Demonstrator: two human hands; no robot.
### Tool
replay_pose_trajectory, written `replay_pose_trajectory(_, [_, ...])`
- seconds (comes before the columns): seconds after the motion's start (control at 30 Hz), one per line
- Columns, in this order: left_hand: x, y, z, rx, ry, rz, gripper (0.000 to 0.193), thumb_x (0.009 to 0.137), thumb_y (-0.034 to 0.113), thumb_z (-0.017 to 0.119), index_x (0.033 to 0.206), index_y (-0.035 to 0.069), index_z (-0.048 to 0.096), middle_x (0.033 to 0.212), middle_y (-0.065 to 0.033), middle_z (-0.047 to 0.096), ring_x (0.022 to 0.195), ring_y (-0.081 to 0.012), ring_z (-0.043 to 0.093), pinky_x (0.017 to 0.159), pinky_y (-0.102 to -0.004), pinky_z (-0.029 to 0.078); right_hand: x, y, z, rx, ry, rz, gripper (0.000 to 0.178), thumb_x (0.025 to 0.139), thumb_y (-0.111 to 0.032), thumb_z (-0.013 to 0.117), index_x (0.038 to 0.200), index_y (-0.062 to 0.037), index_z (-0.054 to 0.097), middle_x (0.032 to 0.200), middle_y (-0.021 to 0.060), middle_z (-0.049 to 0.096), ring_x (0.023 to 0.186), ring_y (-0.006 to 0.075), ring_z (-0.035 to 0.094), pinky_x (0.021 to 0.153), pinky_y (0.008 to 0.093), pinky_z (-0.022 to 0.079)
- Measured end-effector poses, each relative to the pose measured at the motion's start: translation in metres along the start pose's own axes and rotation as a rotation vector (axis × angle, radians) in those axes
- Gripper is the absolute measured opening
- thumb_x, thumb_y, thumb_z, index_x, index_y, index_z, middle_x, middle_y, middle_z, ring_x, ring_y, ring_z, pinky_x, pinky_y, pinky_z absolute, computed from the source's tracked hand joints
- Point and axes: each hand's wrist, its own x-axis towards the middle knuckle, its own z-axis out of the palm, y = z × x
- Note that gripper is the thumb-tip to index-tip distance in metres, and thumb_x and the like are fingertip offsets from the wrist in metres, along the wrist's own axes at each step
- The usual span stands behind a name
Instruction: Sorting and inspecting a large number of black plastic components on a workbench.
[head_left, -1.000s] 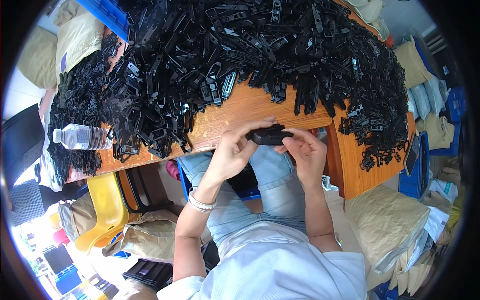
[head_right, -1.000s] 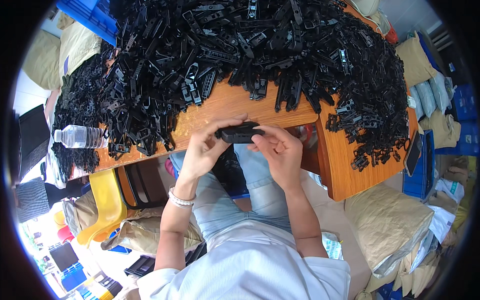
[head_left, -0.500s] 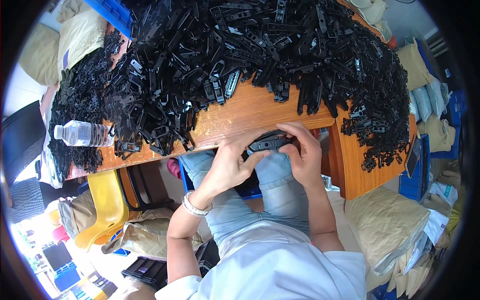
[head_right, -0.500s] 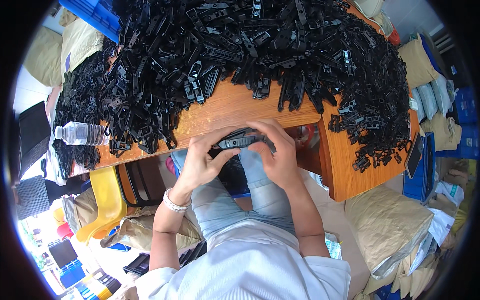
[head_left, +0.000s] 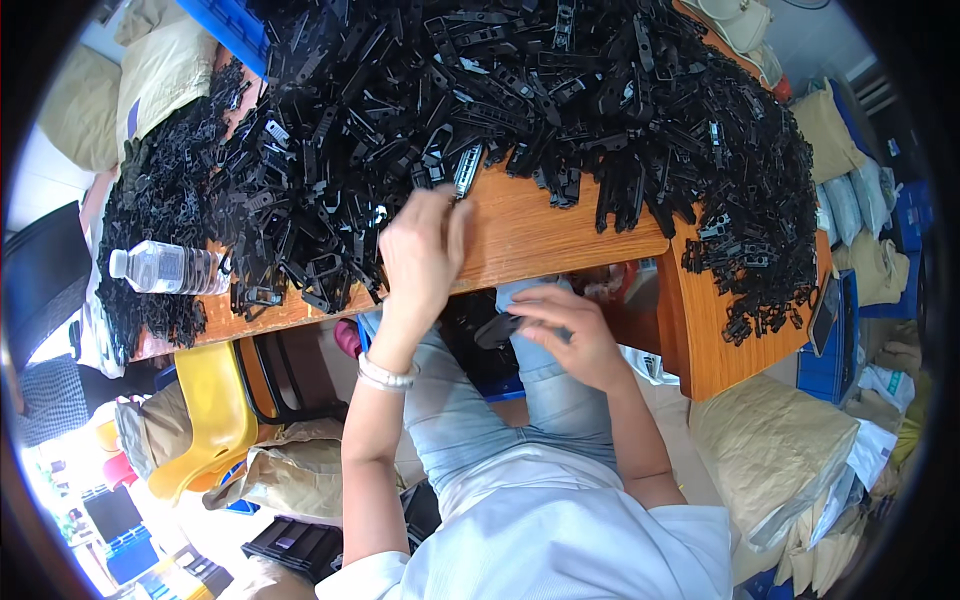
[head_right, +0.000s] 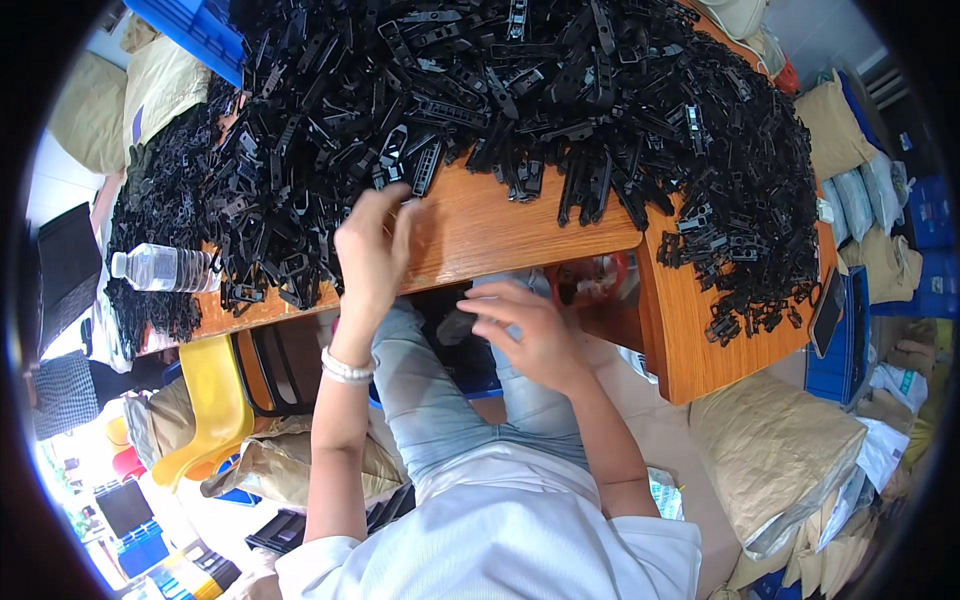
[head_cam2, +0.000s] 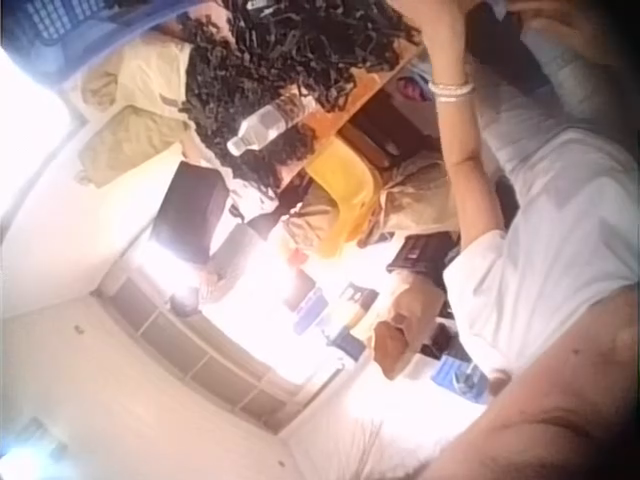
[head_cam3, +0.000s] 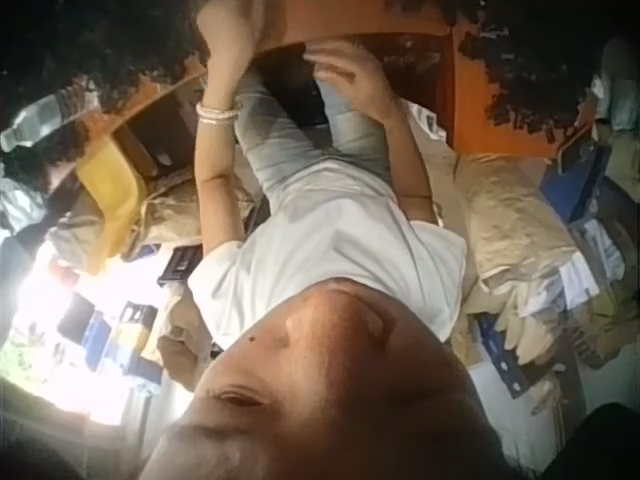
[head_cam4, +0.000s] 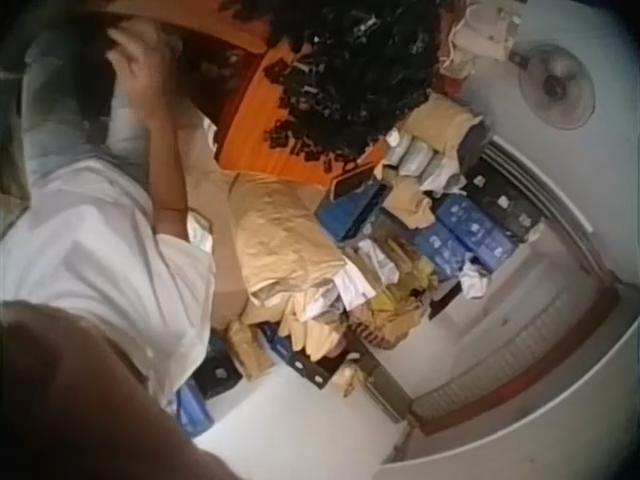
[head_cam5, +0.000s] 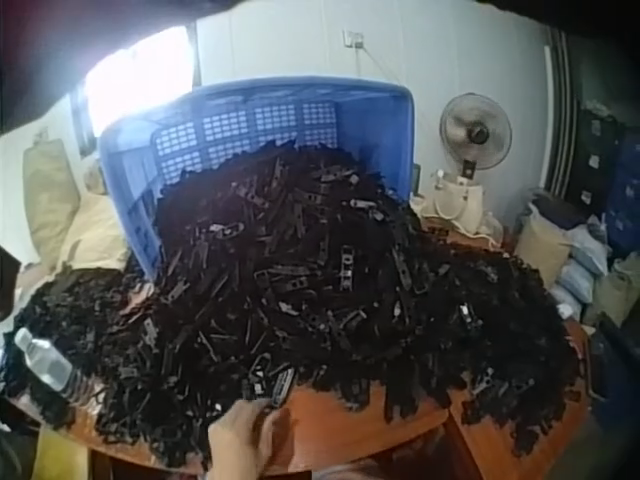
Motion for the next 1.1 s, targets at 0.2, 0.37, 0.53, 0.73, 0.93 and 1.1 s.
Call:
replay_pose_trajectory(0.2, [0.045, -0.010, 0.017, 0.532, 0.110, 0.176, 0.012, 0.075, 0.013, 0.063, 0.075, 0.005, 0.054, 0.074, -0.0094, 0.052, 0.066, -0.0252, 0.057, 0.052, -0.0349, 0.046, -0.019, 0.003, -0.016, -0.106, 0.084, -0.050, 0.019, 0.079, 0.004, 0.057, 0.097, 0.0031, 0.063, 0.088, 0.0101, 0.062, 0.077, 0.0162, 0.061, 0.068, 0.0239, 0.048])
replay_pose_trajectory(0.37, [0.046, -0.016, 0.018, 0.531, 0.140, 0.180, 0.009, 0.076, 0.011, 0.060, 0.071, 0.005, 0.054, 0.073, -0.0089, 0.052, 0.064, -0.0257, 0.057, 0.051, -0.0358, 0.045, -0.039, 0.002, -0.053, -0.077, 0.554, 0.238, 0.012, 0.081, 0.001, 0.057, 0.090, 0.0038, 0.064, 0.081, 0.0092, 0.061, 0.063, 0.0128, 0.056, 0.055, 0.0210, 0.043])
replay_pose_trajectory(0.53, [0.031, 0.002, 0.022, 0.341, 0.178, 0.204, 0.007, 0.078, 0.007, 0.061, 0.077, 0.002, 0.057, 0.073, -0.0103, 0.051, 0.060, -0.0263, 0.056, 0.049, -0.0350, 0.043, -0.041, 0.019, -0.100, -0.834, 0.986, 0.124, 0.011, 0.080, -0.007, 0.063, 0.089, -0.0025, 0.066, 0.071, 0.0067, 0.054, 0.053, 0.0149, 0.050, 0.049, 0.0260, 0.038])
replay_pose_trajectory(0.73, [0.002, 0.024, 0.029, 0.067, 0.168, 0.218, 0.010, 0.077, 0.004, 0.065, 0.083, 0.000, 0.057, 0.079, -0.0109, 0.052, 0.060, -0.0237, 0.055, 0.050, -0.0332, 0.043, -0.021, 0.021, -0.099, -1.136, 0.997, 0.335, 0.012, 0.076, -0.012, 0.067, 0.085, -0.0045, 0.065, 0.072, 0.0074, 0.053, 0.063, 0.0232, 0.056, 0.056, 0.0330, 0.043])
replay_pose_trajectory(0.93, [-0.019, 0.024, 0.037, -0.005, 0.037, 0.196, 0.013, 0.077, 0.003, 0.065, 0.086, 0.000, 0.056, 0.090, -0.0137, 0.060, 0.061, -0.0206, 0.060, 0.052, -0.0280, 0.047, -0.022, 0.022, -0.101, -1.216, 0.972, 0.312, 0.010, 0.074, -0.010, 0.067, 0.082, -0.0050, 0.063, 0.081, 0.0087, 0.056, 0.066, 0.0284, 0.059, 0.058, 0.0378, 0.046])
replay_pose_trajectory(1.1, [-0.029, 0.030, 0.036, 0.046, -0.134, 0.137, 0.022, 0.076, 0.009, 0.064, 0.093, 0.002, 0.051, 0.076, -0.0084, 0.057, 0.061, -0.0247, 0.059, 0.050, -0.0333, 0.045, -0.019, 0.010, -0.104, -1.175, 0.920, 0.418, 0.015, 0.073, -0.008, 0.067, 0.087, -0.0030, 0.063, 0.083, 0.0120, 0.057, 0.067, 0.0293, 0.060, 0.060, 0.0376, 0.047])
